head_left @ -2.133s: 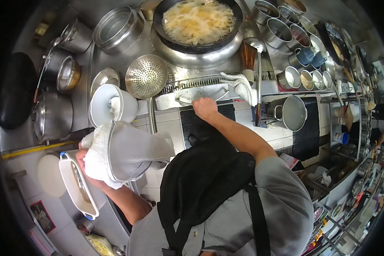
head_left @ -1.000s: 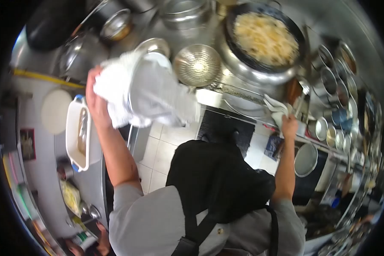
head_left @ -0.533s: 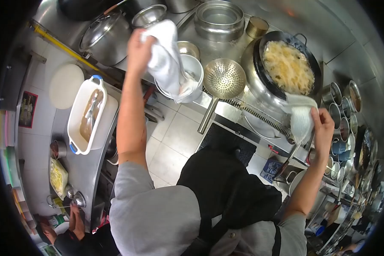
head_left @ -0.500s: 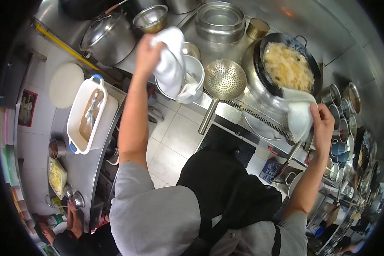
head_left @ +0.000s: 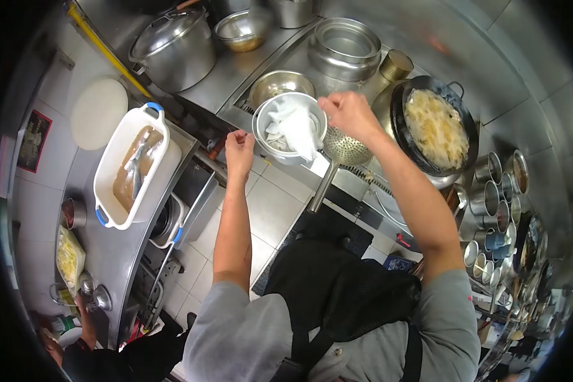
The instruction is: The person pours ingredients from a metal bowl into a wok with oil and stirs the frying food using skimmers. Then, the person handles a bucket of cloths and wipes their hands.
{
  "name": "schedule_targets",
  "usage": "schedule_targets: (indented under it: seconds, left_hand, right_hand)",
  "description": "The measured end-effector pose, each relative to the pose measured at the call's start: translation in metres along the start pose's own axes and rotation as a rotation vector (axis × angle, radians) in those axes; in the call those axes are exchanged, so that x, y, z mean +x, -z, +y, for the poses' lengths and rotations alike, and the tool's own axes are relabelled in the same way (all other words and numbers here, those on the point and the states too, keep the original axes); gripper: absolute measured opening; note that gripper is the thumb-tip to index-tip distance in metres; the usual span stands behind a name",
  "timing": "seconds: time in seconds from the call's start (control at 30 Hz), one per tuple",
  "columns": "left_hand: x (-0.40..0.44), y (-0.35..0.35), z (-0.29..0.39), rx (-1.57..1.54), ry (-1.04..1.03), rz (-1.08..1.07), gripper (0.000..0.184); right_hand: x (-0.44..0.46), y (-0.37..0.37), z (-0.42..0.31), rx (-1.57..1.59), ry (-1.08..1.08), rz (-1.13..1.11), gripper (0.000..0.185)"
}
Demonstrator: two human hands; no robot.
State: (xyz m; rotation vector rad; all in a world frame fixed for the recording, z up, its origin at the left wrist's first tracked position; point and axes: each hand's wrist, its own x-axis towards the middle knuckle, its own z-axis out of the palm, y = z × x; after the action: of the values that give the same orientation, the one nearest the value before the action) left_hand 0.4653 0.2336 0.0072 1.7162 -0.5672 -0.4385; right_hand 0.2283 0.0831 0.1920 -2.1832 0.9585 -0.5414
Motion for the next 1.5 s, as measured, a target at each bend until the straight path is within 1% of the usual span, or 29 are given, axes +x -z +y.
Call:
schedule_targets:
  seconds: [0.1,0.17,0.2,0.27,0.3,0.33,0.37,0.43,0.47,0.5,0.53,0.57,0.63,0.67,0.73,0.77,0.8,0.83,0.87,0.9,0.93,0.97,1.03,1.17,1.27,1.3,1.33,1.37,1.5]
  left_hand:
    - [0.001,-0.004,-0.005,-0.036,0.004,-0.033,0.041]
    - [-0.003,-0.009,0.004,0.004,-0.010,-0.047,0.044]
    - [-0.006,-0.011,0.009,0.001,-0.011,-0.068,0.044]
    - [-0.012,-0.012,0.015,0.279,-0.360,-0.005,0.046]
    - [-0.009,-0.011,0.009,0.408,-0.456,-0.010,0.048]
    - [-0.005,-0.012,0.006,0.594,-0.672,0.034,0.050]
    - [-0.015,-0.013,0.025,0.698,-0.737,0.006,0.048]
    - [-0.032,-0.023,0.052,0.838,-0.791,-0.077,0.023]
    - [-0.026,-0.028,0.041,0.930,-0.911,-0.158,0.023]
    - [-0.034,-0.034,0.040,1.128,-0.808,-0.221,0.031]
    - [-0.030,-0.037,0.036,1.201,-0.698,-0.325,0.038]
    - [-0.028,-0.037,0.038,1.255,-0.677,-0.371,0.040]
    - [-0.047,-0.044,0.067,1.193,-0.820,-0.162,0.032]
    - [-0.057,-0.059,0.082,1.189,-0.846,-0.171,0.032]
    - [-0.092,-0.085,0.107,0.651,-0.933,-0.226,0.022]
    - [-0.131,-0.112,0.121,0.543,-1.004,-0.316,0.017]
    - [-0.162,-0.140,0.121,0.381,-0.935,-0.549,0.020]
    - [-0.205,-0.171,0.133,0.302,-0.867,-0.724,0.024]
    - [-0.237,-0.203,0.125,0.229,-0.924,-0.872,0.029]
    - [-0.274,-0.237,0.113,0.140,-0.789,-1.053,0.034]
    - [-0.305,-0.269,0.107,0.147,-0.738,-1.197,0.040]
    - [-0.330,-0.302,0.093,0.122,-0.774,-1.271,0.050]
    - [-0.376,-0.363,0.073,0.143,-0.697,-1.352,0.057]
    - [-0.434,-0.457,0.018,0.352,-0.670,-1.290,0.056]
    - [-0.451,-0.481,0.002,0.398,-0.667,-1.269,0.050]
    - [-0.455,-0.483,-0.003,0.362,-0.680,-1.268,0.046]
    - [-0.455,-0.484,-0.008,0.240,-0.611,-1.297,0.043]
    - [-0.453,-0.474,-0.007,0.262,-0.588,-1.274,0.043]
    - [-0.405,-0.418,0.034,0.482,-0.884,-1.119,0.028]
  right_hand:
    - [-0.034,0.000,0.013,-0.129,0.146,0.009,0.033]
    - [-0.077,0.014,0.034,-0.163,0.110,0.041,0.031]
    - [-0.104,0.023,0.045,-0.160,0.012,0.071,0.029]
    - [-0.168,0.036,0.081,-0.104,-0.218,0.172,0.025]
    - [-0.203,0.040,0.108,-0.056,-0.362,0.253,0.022]
    - [-0.242,0.046,0.138,-0.099,-0.448,0.350,0.022]
    - [-0.290,0.051,0.159,-0.150,-0.549,0.452,0.021]
    - [-0.373,0.057,0.187,-0.227,-0.714,0.598,0.021]
    - [-0.415,0.054,0.211,-0.395,-0.823,0.655,0.020]
    - [-0.452,0.049,0.232,-0.556,-0.922,0.692,0.018]
    - [-0.481,0.042,0.248,-0.501,-0.952,0.742,0.020]
    - [-0.505,0.033,0.264,-0.455,-1.056,0.669,0.033]
    - [-0.533,0.006,0.291,-0.506,-1.058,0.586,0.055]
    - [-0.541,-0.013,0.318,-0.392,-1.025,0.627,0.061]
    - [-0.538,-0.031,0.338,-0.115,-1.024,0.648,0.070]
    - [-0.526,-0.031,0.338,0.050,-1.052,0.635,0.071]
    - [-0.514,-0.017,0.325,0.178,-1.110,0.596,0.070]
    - [-0.516,-0.019,0.333,0.192,-1.111,0.605,0.070]
    - [-0.517,-0.020,0.340,0.053,-1.021,0.677,0.069]
    - [-0.521,-0.019,0.350,-0.085,-0.928,0.743,0.068]
    - [-0.528,-0.013,0.358,-0.158,-0.874,0.756,0.066]
    - [-0.533,-0.003,0.364,-0.142,-0.875,0.749,0.066]
    - [-0.537,0.018,0.380,-0.117,-0.903,0.753,0.064]
    - [-0.538,0.045,0.403,-0.091,-0.873,0.754,0.064]
    - [-0.543,0.046,0.417,-0.073,-0.858,0.730,0.064]
    - [-0.544,0.047,0.419,-0.079,-0.863,0.740,0.063]
    - [-0.545,0.048,0.420,-0.088,-0.848,0.727,0.063]
    - [-0.546,0.051,0.417,-0.070,-0.839,0.719,0.063]
    - [-0.549,0.059,0.419,-0.068,-0.802,0.670,0.063]
